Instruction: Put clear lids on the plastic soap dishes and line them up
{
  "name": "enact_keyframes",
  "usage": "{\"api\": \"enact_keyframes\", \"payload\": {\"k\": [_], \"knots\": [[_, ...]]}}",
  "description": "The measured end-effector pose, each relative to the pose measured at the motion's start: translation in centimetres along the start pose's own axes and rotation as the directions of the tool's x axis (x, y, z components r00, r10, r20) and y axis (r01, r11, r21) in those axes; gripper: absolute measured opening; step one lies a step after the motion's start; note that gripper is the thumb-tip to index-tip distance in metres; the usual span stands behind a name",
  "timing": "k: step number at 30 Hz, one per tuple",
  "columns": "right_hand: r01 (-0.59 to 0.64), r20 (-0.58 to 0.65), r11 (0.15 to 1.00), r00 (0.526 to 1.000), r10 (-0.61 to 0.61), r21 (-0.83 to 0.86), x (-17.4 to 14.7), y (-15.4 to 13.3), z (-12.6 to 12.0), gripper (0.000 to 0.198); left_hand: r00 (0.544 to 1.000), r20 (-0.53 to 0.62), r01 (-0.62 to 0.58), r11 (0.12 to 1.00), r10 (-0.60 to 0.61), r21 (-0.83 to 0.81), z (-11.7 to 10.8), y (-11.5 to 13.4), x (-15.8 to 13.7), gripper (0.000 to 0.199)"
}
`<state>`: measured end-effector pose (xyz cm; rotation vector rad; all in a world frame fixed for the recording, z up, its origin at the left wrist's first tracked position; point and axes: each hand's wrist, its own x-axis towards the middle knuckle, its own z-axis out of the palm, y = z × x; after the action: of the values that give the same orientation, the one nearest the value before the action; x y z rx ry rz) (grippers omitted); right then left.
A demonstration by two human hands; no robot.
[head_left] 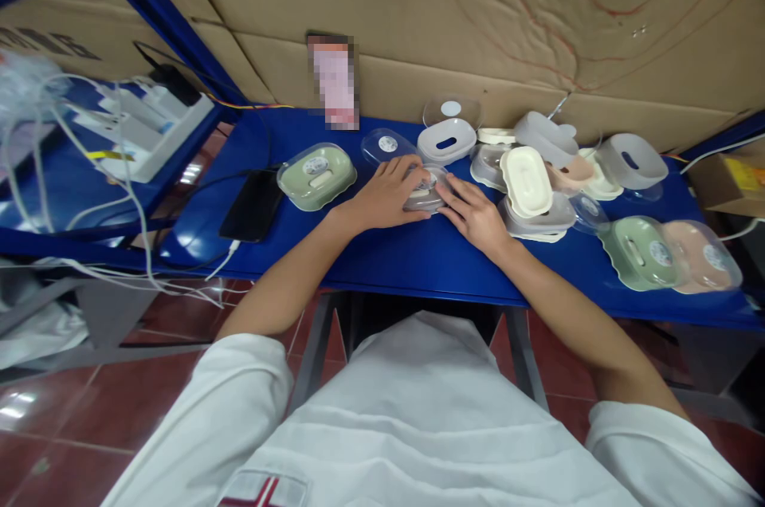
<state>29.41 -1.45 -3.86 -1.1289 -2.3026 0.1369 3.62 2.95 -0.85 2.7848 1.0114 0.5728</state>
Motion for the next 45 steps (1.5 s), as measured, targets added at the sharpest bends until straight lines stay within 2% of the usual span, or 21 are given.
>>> {"api": "enact_keyframes", "payload": {"k": [3,6,9,13,16,19,21,23,26,28,29,32,34,36,38,40,42,45], "knots": [[-0.008,-0.015,0.998,1.0,0.009,0.069,0.0,-0.1,-0.5,0.048,0.998,0.027,0.054,0.998,-0.056,0.044,-0.7,1.0,-0.7,0.062],[-0.049,-0.021,0.992,0.998,0.052,0.119,0.2,-0.3,-1.0,0.05,0.994,0.032,0.103,0.991,-0.106,0.086,-1.8,2.5,-3.6,0.054],[-0.035,0.058,0.997,0.998,0.031,0.068,1.4,-0.5,-0.7,0.051,0.981,-0.069,0.191,0.97,-0.183,0.151,-2.7,3.7,-8.1,0.045],[0.096,0.265,0.995,0.96,-0.086,-0.025,5.1,-1.1,1.6,0.059,0.939,-0.189,0.324,0.922,-0.287,0.21,-3.2,4.0,-12.9,0.041],[0.103,0.301,0.993,0.95,-0.079,-0.064,7.7,-1.9,3.5,0.066,0.896,-0.274,0.415,0.88,-0.35,0.231,-3.2,3.5,-14.6,0.044],[0.088,0.281,0.995,0.957,-0.069,-0.055,8.4,-2.3,3.8,0.065,0.853,-0.363,0.482,0.834,-0.376,0.268,-2.7,3.2,-15.0,0.044],[0.113,0.252,0.993,0.962,-0.103,-0.025,7.9,-2.1,3.0,0.058,0.854,-0.383,0.471,0.836,-0.351,0.283,-2.2,3.3,-14.6,0.042],[0.104,0.201,0.994,0.975,-0.093,-0.044,7.0,-1.5,1.9,0.055,0.897,-0.333,0.384,0.886,-0.292,0.258,-1.7,3.5,-13.4,0.046],[-0.049,0.116,0.98,0.991,0.072,-0.193,5.9,-0.5,0.5,0.058,0.953,-0.205,0.258,0.951,-0.222,0.172,-0.8,3.8,-9.4,0.054],[-0.118,0.125,0.954,0.98,0.157,-0.275,5.4,-0.2,0.0,0.059,0.962,-0.152,0.253,0.953,-0.229,0.167,-0.2,3.9,-5.8,0.056],[-0.114,0.151,0.95,0.975,0.163,-0.292,5.2,-0.3,-0.3,0.059,0.964,-0.121,0.258,0.948,-0.238,0.187,0.0,3.9,-3.9,0.057],[-0.023,0.198,0.953,0.976,0.086,-0.301,4.4,-0.9,-2.0,0.056,0.958,-0.018,0.284,0.932,-0.287,0.224,0.8,3.6,0.9,0.056],[-0.022,0.143,0.938,0.987,0.076,-0.345,3.7,-1.2,-4.0,0.049,0.951,0.019,0.295,0.926,-0.308,0.237,1.4,3.2,2.8,0.056],[-0.142,0.033,0.89,0.984,0.173,-0.433,2.9,-0.9,-6.2,0.044,0.952,0.008,0.296,0.927,-0.306,0.229,2.0,2.7,3.5,0.051],[-0.307,-0.041,0.799,0.941,0.335,-0.517,2.1,-0.3,-8.1,0.046,0.958,-0.032,0.285,0.938,-0.285,0.197,2.5,2.2,3.5,0.042],[-0.394,-0.041,0.716,0.889,0.456,-0.577,1.5,0.4,-9.2,0.043,0.959,-0.096,0.277,0.951,-0.266,0.138,2.7,1.8,3.2,0.035],[-0.397,-0.026,0.693,0.877,0.481,-0.602,1.2,0.4,-9.5,0.036,0.945,-0.189,0.28,0.959,-0.266,0.051,2.5,1.4,2.9,0.032],[-0.303,-0.005,0.734,0.926,0.378,-0.608,1.3,-1.8,-8.6,0.034,0.894,-0.328,0.298,0.952,-0.305,-0.074,1.5,1.0,2.6,0.032]]}}
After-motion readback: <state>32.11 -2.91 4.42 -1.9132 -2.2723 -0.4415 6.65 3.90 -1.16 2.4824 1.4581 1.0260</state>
